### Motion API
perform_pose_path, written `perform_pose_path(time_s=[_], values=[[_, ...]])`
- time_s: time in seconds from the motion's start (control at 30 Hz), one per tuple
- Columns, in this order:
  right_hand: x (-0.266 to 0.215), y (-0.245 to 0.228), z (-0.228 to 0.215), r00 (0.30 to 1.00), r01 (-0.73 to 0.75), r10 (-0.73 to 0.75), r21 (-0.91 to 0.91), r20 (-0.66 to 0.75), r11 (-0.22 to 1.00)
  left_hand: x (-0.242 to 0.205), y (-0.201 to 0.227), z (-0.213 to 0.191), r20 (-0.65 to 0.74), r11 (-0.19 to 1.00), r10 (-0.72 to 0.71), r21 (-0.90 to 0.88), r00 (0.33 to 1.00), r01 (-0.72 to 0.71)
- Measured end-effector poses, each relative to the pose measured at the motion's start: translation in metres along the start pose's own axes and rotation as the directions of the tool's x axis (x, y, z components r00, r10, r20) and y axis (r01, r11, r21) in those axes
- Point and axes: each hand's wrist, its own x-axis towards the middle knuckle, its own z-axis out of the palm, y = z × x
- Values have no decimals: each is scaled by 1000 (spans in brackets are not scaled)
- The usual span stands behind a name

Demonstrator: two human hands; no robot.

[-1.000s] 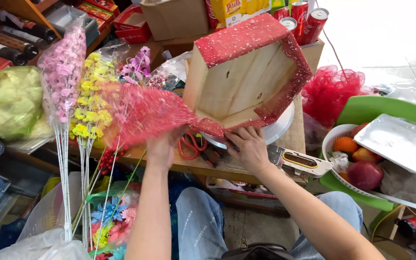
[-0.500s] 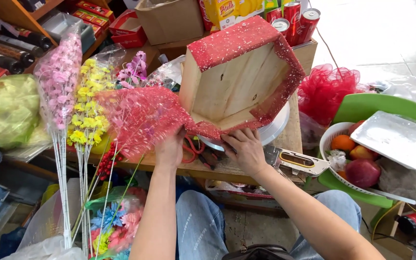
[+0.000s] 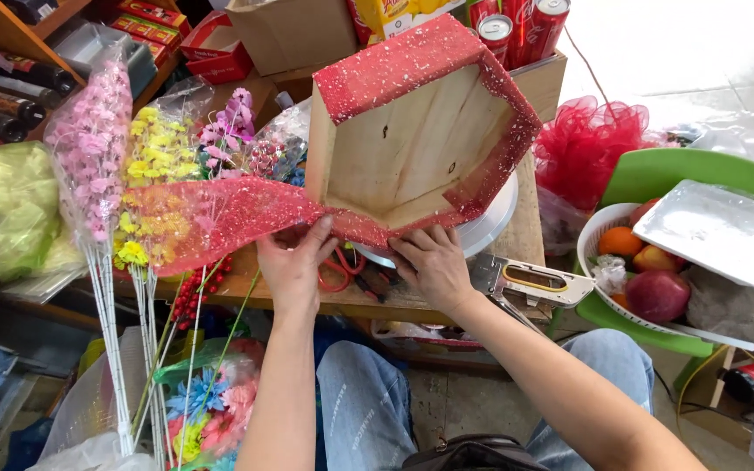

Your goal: Wrapping a hexagonal wooden frame with red decorative fabric and securing it with a stapler.

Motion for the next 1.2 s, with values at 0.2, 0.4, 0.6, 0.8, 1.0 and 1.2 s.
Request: perform_pose_path(time_s=[0.2,0.4,0.6,0.8,1.0,1.2], values=[[-1,0,-5,1000,10,-10,-15,-10,1000,-6,-9,10,-58,921,270,308,961,-240],[1,-2,-2,1000,-7,7,16,-2,1000,26,-48,6,35,459,657,774,753,-437],[4,-8,-1,999,-36,36,-15,16,999,42,-50,9,197,217,836,738,512,-639],[10,-15,0,993,-101,105,-59,54,993,41,-42,7,267,177,838,692,476,-700],[18,-19,-7,960,-183,197,-85,201,979,58,-44,0,569,-418,816,703,102,-576],[15,-4,-7,960,-153,144,22,240,988,80,-67,3,583,-503,813,698,-3,-510]])
